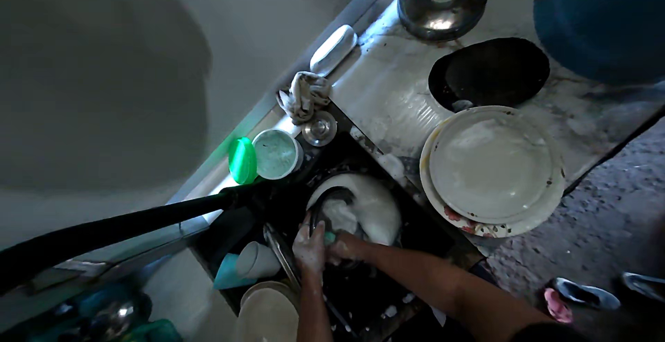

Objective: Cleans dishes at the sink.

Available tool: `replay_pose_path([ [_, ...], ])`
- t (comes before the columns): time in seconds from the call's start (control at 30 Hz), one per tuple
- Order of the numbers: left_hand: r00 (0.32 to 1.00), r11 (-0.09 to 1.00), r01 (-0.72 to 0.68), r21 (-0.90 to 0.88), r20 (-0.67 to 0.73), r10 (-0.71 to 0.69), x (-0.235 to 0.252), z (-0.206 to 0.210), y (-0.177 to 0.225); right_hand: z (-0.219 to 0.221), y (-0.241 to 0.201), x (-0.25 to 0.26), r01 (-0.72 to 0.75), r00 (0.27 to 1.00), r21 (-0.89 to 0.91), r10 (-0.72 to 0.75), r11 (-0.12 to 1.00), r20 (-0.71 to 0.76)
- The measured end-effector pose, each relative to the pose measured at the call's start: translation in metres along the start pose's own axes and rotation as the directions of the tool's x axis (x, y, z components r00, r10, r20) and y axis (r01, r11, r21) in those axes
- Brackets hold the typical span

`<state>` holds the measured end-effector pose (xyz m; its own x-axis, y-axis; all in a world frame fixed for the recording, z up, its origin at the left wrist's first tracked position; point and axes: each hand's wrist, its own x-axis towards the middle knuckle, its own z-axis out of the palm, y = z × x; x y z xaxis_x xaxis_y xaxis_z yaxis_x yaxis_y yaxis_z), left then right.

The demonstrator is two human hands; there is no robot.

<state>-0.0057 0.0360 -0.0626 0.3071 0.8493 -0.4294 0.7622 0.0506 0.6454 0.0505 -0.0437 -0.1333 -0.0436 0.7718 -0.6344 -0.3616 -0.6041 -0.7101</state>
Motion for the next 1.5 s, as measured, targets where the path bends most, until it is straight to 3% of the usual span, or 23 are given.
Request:
replay_pose_path([
  [0.13,1.000,1.000,-0.003,-0.029,-0.021,0.002,0.001,0.001,0.000,-0.009,-0.007,0.006,0.016,0.985,0.226,0.024,0.974,-0.173],
  [0.27,1.000,0.999,-0.011,-0.042,-0.028,0.010,0.004,0.002,0.000,-0.028,-0.009,0.005,-0.045,0.979,0.267,0.095,0.963,-0.179],
  [0.47,0.999,0.999,0.036,-0.028,0.006,-0.036,0.001,0.001,0.010,-0.032,-0.012,-0.001,0.079,0.979,0.235,-0.030,0.969,-0.203],
  [0.57,0.997,0.999,0.049,0.006,0.059,-0.050,-0.001,0.000,0.013,-0.036,-0.022,-0.006,0.055,0.972,0.049,-0.042,0.997,-0.229],
  [0.63,0.998,0.998,0.058,0.005,0.034,-0.058,-0.002,0.002,0.011,-0.044,-0.027,-0.009,0.042,0.982,-0.230,-0.083,0.972,-0.172],
  [0.7,0.995,0.995,0.097,0.010,0.022,-0.097,-0.003,0.002,0.011,-0.051,-0.025,-0.006,0.102,0.982,-0.532,-0.172,0.840,-0.083],
  [0.8,0.993,0.993,0.111,0.030,0.023,-0.112,0.000,0.000,0.009,-0.059,-0.017,0.001,0.124,0.977,-0.755,-0.212,0.643,-0.020],
  [0.87,0.996,0.996,0.087,0.024,0.010,-0.088,0.001,0.000,0.005,-0.058,-0.010,0.000,0.019,0.989,-0.719,-0.117,0.695,-0.087],
  [1.0,0.993,0.990,0.117,-0.072,-0.014,-0.119,-0.002,0.007,0.001,-0.044,0.008,-0.022,-0.089,0.996,-0.490,0.070,0.867,-0.057],
  [1.1,0.992,0.979,0.120,-0.166,-0.006,-0.123,-0.005,0.012,-0.008,-0.020,0.015,-0.020,0.023,1.000,-0.379,-0.019,0.925,0.015],
  [1.23,0.987,0.971,0.154,-0.183,-0.025,-0.161,-0.008,0.018,-0.005,-0.003,-0.019,-0.011,0.052,0.973,-0.128,-0.079,0.990,-0.216],
  [1.4,0.986,0.984,0.149,-0.096,-0.063,-0.156,-0.013,0.022,0.001,-0.040,-0.018,0.021,-0.082,0.900,-0.175,-0.003,0.981,-0.436],
  [1.5,0.987,0.980,0.145,-0.133,-0.055,-0.153,-0.010,0.022,-0.003,-0.038,-0.010,0.010,-0.024,0.922,-0.193,-0.053,0.981,-0.384],
])
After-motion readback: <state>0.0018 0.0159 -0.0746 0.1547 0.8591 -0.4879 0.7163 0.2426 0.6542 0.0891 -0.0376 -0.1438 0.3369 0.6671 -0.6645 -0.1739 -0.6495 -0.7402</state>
